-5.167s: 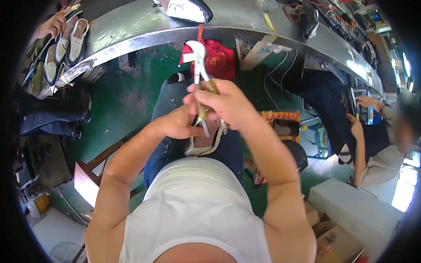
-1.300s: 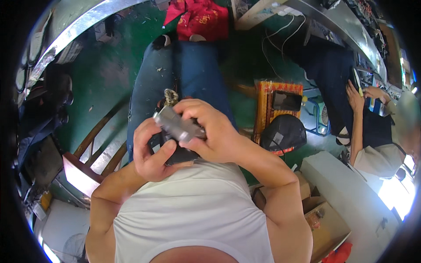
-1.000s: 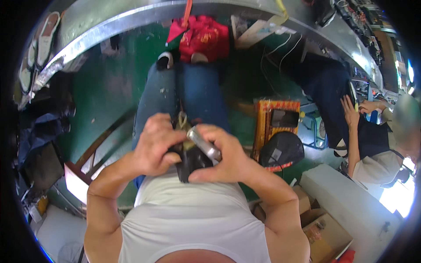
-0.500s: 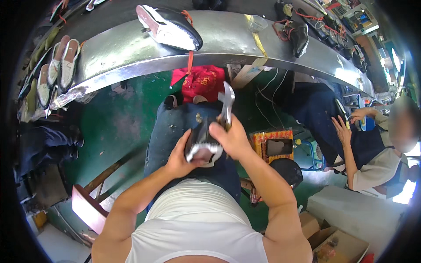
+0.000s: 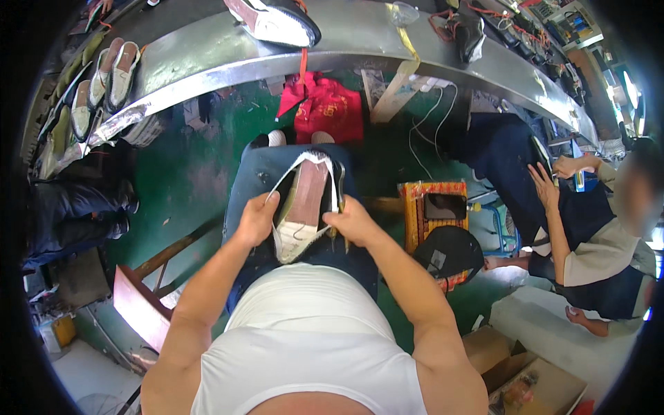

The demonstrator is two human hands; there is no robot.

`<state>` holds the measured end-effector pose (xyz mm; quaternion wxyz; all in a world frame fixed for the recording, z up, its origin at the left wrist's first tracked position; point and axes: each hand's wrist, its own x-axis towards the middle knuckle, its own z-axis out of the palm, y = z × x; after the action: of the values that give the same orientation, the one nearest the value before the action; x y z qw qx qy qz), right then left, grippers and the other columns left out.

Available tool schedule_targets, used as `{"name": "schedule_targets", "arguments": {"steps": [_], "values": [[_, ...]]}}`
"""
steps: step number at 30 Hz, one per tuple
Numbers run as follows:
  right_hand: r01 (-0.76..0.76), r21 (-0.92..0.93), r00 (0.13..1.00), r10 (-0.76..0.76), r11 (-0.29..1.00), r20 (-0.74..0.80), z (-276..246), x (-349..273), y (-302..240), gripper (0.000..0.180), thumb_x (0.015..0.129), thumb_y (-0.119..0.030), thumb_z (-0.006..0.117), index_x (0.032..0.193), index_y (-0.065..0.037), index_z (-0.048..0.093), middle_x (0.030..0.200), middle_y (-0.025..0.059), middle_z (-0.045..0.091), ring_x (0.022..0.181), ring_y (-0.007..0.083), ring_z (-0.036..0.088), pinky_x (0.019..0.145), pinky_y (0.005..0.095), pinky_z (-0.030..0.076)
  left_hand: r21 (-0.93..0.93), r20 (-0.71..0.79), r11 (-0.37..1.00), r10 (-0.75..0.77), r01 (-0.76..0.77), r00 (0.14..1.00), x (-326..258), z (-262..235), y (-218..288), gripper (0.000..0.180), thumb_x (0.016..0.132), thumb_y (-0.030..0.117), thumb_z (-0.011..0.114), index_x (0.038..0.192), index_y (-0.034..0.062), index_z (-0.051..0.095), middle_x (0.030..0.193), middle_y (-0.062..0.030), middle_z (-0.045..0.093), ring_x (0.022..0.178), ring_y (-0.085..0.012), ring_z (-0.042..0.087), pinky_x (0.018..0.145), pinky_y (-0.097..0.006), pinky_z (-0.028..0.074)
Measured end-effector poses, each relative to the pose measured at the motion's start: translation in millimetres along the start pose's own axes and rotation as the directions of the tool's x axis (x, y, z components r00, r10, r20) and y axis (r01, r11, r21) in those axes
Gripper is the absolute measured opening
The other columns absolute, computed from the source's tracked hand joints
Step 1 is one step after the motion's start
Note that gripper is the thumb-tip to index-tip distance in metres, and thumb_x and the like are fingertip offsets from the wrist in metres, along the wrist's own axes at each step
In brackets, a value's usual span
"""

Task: The person is finishing shoes at a factory workbench, using pliers and tying laces.

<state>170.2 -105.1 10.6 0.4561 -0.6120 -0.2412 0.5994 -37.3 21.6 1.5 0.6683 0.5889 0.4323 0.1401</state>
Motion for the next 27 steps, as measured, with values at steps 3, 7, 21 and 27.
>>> {"name": "schedule_targets", "arguments": {"steps": [3, 7, 21, 27], "values": [[-0.125, -0.199, 0.992, 0.128, 0.972, 0.001, -12, 0, -21, 0.016, 0.086, -0.009, 0.069, 0.099, -0.006, 0.06, 0.079, -0.0005, 0.062, 0.066, 0.0089, 0.056, 0.059, 0.0253, 0.047, 0.16, 0.073, 0.987, -0.029, 0.017, 0.997, -4, 2, 29, 0.038, 0.103, 0.029, 0.05, 0.118, -0.0028, 0.065, 0.094, -0.0051, 0.068, 0.086, -0.0109, 0.056, 0.08, -0.03, 0.048], [-0.093, 0.109, 0.994, 0.099, 0.99, -0.053, -23, -33, -39, 0.019, 0.093, -0.011, 0.064, 0.109, -0.004, 0.057, 0.084, 0.0057, 0.065, 0.072, 0.0109, 0.06, 0.064, 0.0279, 0.05, -0.222, 0.301, 0.97, -0.032, 0.103, 0.953, -12, 1, 8, 0.067, 0.095, 0.012, 0.06, 0.153, 0.0012, 0.028, 0.142, -0.0135, 0.05, 0.126, -0.017, 0.049, 0.108, -0.029, 0.036], [0.3, -0.938, 0.938, 0.124, 0.175, 0.323, 12, -57, -96, 0.022, 0.086, -0.007, 0.061, 0.104, 0.006, 0.058, 0.097, 0.0235, 0.066, 0.093, 0.0414, 0.064, 0.08, 0.0474, 0.051, -0.329, 0.335, 0.942, 0.048, 0.069, 0.941, -36, 18, 8, 0.072, 0.101, 0.025, 0.047, 0.155, -0.0028, 0.01, 0.159, -0.0161, 0.025, 0.145, -0.0225, 0.027, 0.118, -0.032, 0.021], [0.475, -0.876, 0.878, 0.022, 0.083, 0.478, 0, -32, -53, 0.014, 0.08, -0.006, 0.061, 0.091, 0.002, 0.062, 0.084, 0.02, 0.068, 0.078, 0.0387, 0.067, 0.069, 0.0472, 0.052, -0.469, 0.022, 0.858, -0.227, 0.211, 0.974, -12, 47, -5, 0.069, 0.106, 0.053, 0.026, 0.154, 0.0037, 0.028, 0.157, -0.0108, 0.032, 0.143, -0.0212, 0.031, 0.116, -0.03, 0.025]]}}
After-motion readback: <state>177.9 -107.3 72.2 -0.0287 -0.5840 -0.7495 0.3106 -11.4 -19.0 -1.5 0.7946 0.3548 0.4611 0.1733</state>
